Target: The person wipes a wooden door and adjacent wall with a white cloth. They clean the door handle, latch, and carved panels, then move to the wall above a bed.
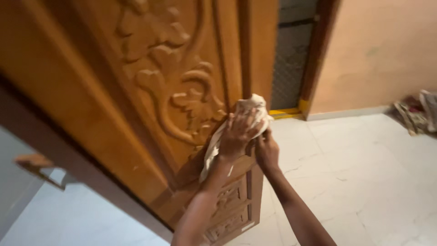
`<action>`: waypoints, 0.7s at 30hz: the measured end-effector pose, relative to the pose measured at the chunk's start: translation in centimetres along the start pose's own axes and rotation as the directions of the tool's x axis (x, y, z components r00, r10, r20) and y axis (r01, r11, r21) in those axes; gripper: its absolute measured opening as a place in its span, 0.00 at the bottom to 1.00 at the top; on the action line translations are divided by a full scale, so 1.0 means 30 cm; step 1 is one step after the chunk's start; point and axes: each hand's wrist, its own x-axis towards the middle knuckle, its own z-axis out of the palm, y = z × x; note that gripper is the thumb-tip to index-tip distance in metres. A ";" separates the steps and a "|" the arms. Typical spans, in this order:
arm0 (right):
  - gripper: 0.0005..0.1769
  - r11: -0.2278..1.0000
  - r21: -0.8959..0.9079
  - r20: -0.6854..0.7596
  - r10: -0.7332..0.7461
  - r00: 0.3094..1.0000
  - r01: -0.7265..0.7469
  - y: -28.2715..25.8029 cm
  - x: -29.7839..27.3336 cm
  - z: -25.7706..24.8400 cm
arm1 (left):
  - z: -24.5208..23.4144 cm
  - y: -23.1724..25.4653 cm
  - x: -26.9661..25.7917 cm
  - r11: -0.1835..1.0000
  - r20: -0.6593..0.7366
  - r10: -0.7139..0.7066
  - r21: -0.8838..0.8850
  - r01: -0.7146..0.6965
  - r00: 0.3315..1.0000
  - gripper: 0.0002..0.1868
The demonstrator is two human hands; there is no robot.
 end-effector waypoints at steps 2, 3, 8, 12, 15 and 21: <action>0.15 1.000 0.029 -0.012 0.006 1.000 -0.005 0.010 -0.003 0.000 | -0.007 -0.010 -0.016 0.999 -0.028 -0.040 0.004 0.040 0.999 0.32; 0.16 1.000 0.015 -0.006 0.009 1.000 -0.009 0.012 0.003 0.000 | -0.019 -0.021 -0.031 0.998 -0.041 -0.068 0.014 0.068 0.997 0.32; 0.30 0.999 -0.040 -0.021 0.022 1.000 -0.023 0.016 0.014 0.005 | -0.163 -0.189 -0.225 0.952 -0.139 -0.254 0.139 0.273 0.957 0.32; 0.30 1.000 0.007 -0.058 0.029 0.998 -0.028 0.042 -0.021 0.049 | -0.375 -0.390 -0.432 0.840 -0.254 -0.399 0.286 0.462 0.881 0.32; 0.28 0.996 0.005 -0.043 0.093 0.995 -0.093 0.057 -0.023 0.075 | -0.557 -0.520 -0.566 0.729 -0.353 -0.483 0.345 0.591 0.801 0.32; 0.31 0.932 0.195 -0.059 0.322 0.945 -0.305 -0.106 0.006 -0.003 | -0.647 -0.667 -0.735 0.654 -0.405 -0.659 0.108 0.749 0.634 0.34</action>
